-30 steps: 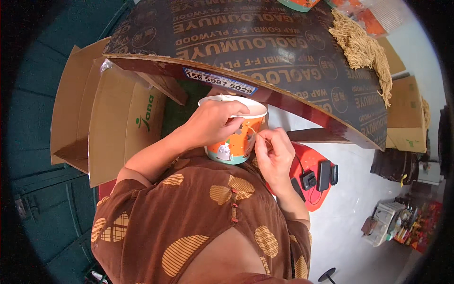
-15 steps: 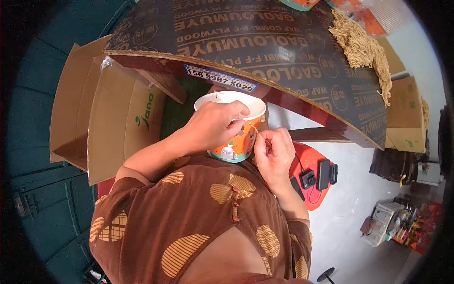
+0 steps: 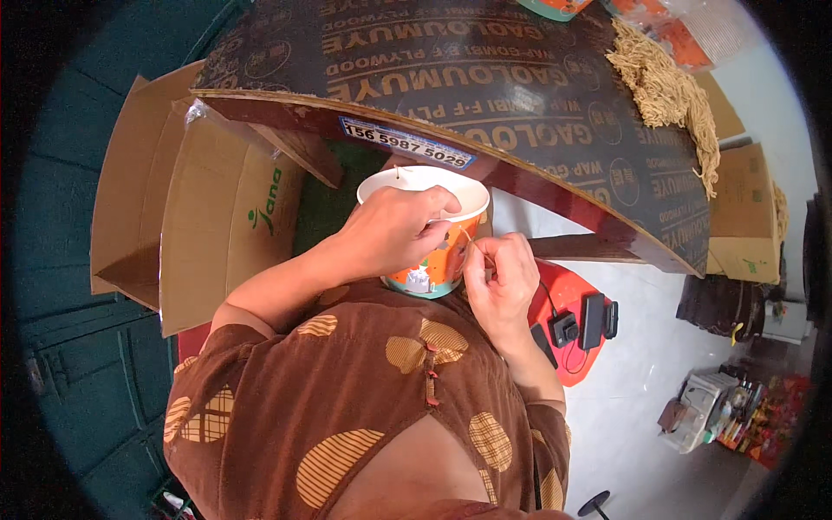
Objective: Assembling paper buckets by threading and securing handles onto them.
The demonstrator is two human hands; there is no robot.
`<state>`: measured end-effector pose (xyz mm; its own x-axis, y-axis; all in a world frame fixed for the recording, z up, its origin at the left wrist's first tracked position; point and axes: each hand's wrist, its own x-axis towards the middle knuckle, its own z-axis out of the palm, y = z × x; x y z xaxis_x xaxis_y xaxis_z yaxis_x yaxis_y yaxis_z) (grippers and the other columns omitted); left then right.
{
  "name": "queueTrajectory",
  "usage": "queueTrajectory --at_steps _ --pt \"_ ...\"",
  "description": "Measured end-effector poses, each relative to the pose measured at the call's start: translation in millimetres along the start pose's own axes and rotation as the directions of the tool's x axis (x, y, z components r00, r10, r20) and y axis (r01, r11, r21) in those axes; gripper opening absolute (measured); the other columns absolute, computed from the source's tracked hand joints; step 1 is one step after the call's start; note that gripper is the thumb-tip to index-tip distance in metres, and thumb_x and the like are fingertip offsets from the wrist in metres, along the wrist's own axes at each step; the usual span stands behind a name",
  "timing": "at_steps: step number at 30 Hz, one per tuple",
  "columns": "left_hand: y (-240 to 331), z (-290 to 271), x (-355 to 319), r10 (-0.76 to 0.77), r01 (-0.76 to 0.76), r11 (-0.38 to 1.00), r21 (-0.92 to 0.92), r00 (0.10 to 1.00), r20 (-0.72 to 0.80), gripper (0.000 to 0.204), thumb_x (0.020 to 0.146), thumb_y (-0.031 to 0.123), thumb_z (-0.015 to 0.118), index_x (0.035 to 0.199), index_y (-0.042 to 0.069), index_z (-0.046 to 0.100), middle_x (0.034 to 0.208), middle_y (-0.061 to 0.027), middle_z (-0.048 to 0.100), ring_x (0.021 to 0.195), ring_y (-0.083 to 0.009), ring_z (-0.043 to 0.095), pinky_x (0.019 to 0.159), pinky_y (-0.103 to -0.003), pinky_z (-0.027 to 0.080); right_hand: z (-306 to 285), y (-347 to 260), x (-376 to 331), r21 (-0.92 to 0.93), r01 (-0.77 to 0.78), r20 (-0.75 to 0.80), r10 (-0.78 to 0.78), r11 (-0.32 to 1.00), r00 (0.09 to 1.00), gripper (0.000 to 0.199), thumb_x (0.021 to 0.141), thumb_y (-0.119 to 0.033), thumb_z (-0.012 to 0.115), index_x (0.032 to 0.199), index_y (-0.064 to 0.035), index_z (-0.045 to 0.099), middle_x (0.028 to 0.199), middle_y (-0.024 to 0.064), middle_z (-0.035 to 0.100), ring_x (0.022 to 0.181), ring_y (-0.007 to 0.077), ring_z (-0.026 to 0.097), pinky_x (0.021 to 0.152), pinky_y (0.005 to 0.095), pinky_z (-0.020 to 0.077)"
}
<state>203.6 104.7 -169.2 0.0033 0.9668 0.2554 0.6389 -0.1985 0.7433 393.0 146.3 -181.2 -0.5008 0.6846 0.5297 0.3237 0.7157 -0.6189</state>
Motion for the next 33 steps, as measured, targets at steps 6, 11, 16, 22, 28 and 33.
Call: queueTrajectory --at_steps 6,11,16,22,28,33 --pt "0 0 0 0.012 -0.012 0.999 0.034 1.0 0.014 0.021 0.083 0.013 0.063 0.102 0.005 0.064 0.075 -0.0182 0.066 0.068 -0.0355 0.065 0.059 -0.045 0.051 2 2 -2 0.003 0.013 0.011 -0.013 1.0 1.0 0.021 0.07 0.007 0.068 0.081 -0.0029 0.054 0.071 0.0109 0.051 0.063 0.029 0.051 0.056 0.0396 0.0404" --pt "4 -2 -1 -0.032 0.032 0.999 0.005 0.998 0.048 0.019 0.084 0.013 0.061 0.101 0.004 0.063 0.076 -0.0179 0.067 0.068 -0.0352 0.066 0.06 -0.045 0.051 4 3 0 0.01 0.018 0.021 -0.018 1.0 1.0 0.02 0.071 0.007 0.068 0.081 -0.0029 0.054 0.07 0.011 0.051 0.063 0.0291 0.051 0.056 0.0399 0.0405" --pt "0 -8 5 -0.059 0.076 0.987 -0.14 0.991 0.124 0.021 0.088 0.012 0.055 0.102 -0.001 0.063 0.087 -0.021 0.068 0.083 -0.036 0.067 0.071 -0.042 0.052 6 2 1 0.004 0.017 0.036 -0.017 1.0 0.999 0.02 0.072 0.006 0.068 0.081 -0.003 0.054 0.07 0.0108 0.051 0.063 0.0288 0.051 0.056 0.0402 0.0406" --pt "-23 -14 31 0.114 -0.04 0.982 -0.185 0.905 0.409 0.027 0.089 0.01 0.054 0.111 -0.003 0.063 0.098 -0.0193 0.068 0.095 -0.0306 0.066 0.085 -0.037 0.05 8 2 1 0.026 0.006 0.018 -0.007 1.0 1.0 0.018 0.073 0.005 0.069 0.081 -0.0029 0.056 0.071 0.0109 0.053 0.063 0.0288 0.052 0.057 0.0396 0.0415" --pt "-20 -15 53 0.064 0.216 0.931 -0.295 0.697 0.714 0.018 0.087 0.009 0.056 0.099 -0.002 0.065 0.084 -0.0086 0.068 0.08 -0.014 0.062 0.075 -0.03 0.049 9 7 -1 0.052 -0.025 0.004 0.025 0.998 1.0 0.016 0.073 0.003 0.069 0.081 -0.0028 0.056 0.071 0.0109 0.054 0.063 0.0286 0.053 0.058 0.0393 0.0416" --pt "-18 -15 53 0.056 0.202 0.943 -0.266 0.689 0.723 0.013 0.088 0.009 0.057 0.084 -0.001 0.063 0.068 -0.0015 0.06 0.065 -0.0067 0.051 0.06 -0.027 0.042 5 12 1 0.009 0.081 -0.004 -0.081 0.997 0.997 0.016 0.073 0.002 0.071 0.08 -0.0046 0.057 0.068 0.0077 0.055 0.062 0.0252 0.055 0.067 0.0368 0.0394"
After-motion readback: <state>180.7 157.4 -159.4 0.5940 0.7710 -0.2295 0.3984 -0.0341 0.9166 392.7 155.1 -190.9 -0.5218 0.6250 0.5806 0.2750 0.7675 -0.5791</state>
